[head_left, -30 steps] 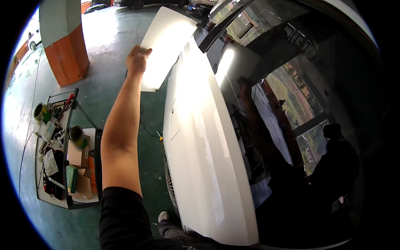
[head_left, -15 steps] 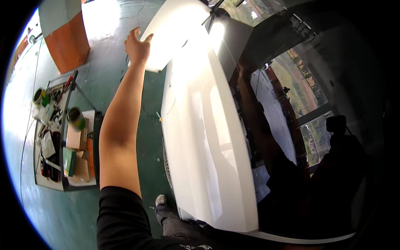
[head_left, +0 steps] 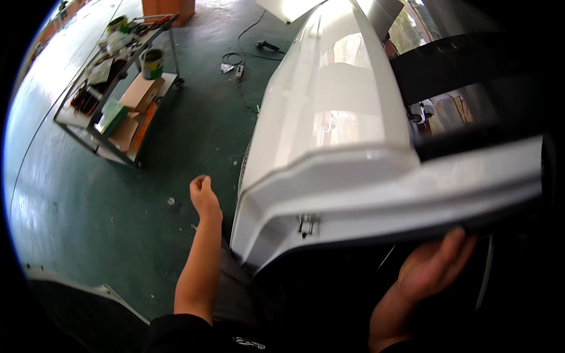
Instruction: The person installs a black rubber weather stripping seal along the upper edge of a white car door frame. They use a long metal pry tool to carefully press the seal into the channel, working from the front of the door towards the rear.
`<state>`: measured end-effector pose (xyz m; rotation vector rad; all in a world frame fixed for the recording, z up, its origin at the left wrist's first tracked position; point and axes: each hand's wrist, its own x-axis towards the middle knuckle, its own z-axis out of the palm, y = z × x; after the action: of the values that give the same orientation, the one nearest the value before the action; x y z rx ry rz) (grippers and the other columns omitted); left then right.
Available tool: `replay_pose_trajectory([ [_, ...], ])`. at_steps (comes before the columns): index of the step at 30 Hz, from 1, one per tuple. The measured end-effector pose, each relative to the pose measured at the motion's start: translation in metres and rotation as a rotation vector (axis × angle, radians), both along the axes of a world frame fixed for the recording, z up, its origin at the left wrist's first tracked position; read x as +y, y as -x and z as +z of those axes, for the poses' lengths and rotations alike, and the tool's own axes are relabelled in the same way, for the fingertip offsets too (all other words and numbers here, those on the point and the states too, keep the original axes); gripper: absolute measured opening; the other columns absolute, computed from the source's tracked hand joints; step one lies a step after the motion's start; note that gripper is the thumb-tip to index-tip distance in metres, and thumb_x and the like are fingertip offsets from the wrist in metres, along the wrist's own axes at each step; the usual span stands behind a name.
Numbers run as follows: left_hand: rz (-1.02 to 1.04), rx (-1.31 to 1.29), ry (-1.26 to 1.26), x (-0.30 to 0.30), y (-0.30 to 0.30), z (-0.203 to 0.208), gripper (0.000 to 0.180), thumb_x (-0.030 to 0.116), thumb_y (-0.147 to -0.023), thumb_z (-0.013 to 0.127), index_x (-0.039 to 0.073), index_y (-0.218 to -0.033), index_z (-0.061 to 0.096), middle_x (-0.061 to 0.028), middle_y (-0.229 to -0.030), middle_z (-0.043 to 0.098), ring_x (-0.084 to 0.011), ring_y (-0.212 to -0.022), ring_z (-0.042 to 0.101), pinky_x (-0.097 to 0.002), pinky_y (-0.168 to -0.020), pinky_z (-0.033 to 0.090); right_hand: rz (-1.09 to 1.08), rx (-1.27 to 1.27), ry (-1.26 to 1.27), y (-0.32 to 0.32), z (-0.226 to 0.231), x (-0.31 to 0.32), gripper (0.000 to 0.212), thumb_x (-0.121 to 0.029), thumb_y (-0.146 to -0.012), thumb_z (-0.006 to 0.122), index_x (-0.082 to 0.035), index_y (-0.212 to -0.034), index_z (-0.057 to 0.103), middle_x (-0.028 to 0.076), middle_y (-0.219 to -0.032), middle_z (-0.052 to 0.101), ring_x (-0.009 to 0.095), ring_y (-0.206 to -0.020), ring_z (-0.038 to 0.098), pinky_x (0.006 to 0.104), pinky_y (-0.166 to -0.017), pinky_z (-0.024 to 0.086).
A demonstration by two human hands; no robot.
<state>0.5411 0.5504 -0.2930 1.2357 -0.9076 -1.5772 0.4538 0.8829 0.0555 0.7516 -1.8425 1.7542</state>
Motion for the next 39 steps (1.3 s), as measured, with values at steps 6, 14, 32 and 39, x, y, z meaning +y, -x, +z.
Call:
replay_pose_trajectory([
  [6, -0.078, 0.04, 0.001, 0.159, -0.113, -0.002, 0.012, 0.009, -0.097, 0.062, 0.001, -0.106, 0.062, -0.0061, -0.1, 0.064, -0.0147, -0.092, 0.06, -0.0285, -0.086, 0.049, 0.201, -0.23, -0.324, -0.043, -0.097, 0.054, 0.039, -0.008, -0.104, 0.052, 0.0, -0.142, 0.051, 0.016, -0.138, 0.061, 0.025, -0.129, 0.058, 0.0363, -0.109, 0.048],
  [14, -0.72, 0.143, 0.107, 0.258, -0.099, 0.085, 0.022, 0.02, -0.1, 0.063, 0.0, -0.109, 0.065, -0.0084, -0.099, 0.071, -0.0148, -0.095, 0.065, -0.0294, -0.089, 0.05, -0.053, -1.08, -0.855, -0.132, -0.301, 0.246, 0.046, -0.028, -0.1, 0.063, -0.001, -0.137, 0.058, 0.016, -0.133, 0.065, 0.025, -0.126, 0.059, 0.0351, -0.108, 0.045],
  [32, -1.161, 0.034, -0.029, 0.329, -0.021, 0.058, 0.042, 0.027, -0.097, 0.068, -0.005, -0.124, 0.061, -0.0146, -0.108, 0.07, -0.0236, -0.098, 0.066, -0.0341, -0.088, 0.052, -0.136, -1.291, -0.543, -0.255, -0.365, 0.334, 0.036, -0.036, -0.103, 0.058, -0.003, -0.103, 0.071, 0.002, -0.083, 0.065, 0.014, -0.077, 0.058, 0.0319, -0.072, 0.048],
  [39, -1.478, -0.118, -0.282, 0.375, -0.043, 0.039, 0.055, 0.035, -0.095, 0.071, -0.009, -0.125, 0.058, -0.0123, -0.107, 0.069, -0.0196, -0.095, 0.064, -0.0322, -0.086, 0.051, -0.198, -1.267, -0.458, -0.353, -0.34, 0.36, 0.038, -0.035, -0.102, 0.061, -0.003, -0.082, 0.065, -0.001, -0.067, 0.051, 0.01, -0.063, 0.044, 0.0317, -0.06, 0.041],
])
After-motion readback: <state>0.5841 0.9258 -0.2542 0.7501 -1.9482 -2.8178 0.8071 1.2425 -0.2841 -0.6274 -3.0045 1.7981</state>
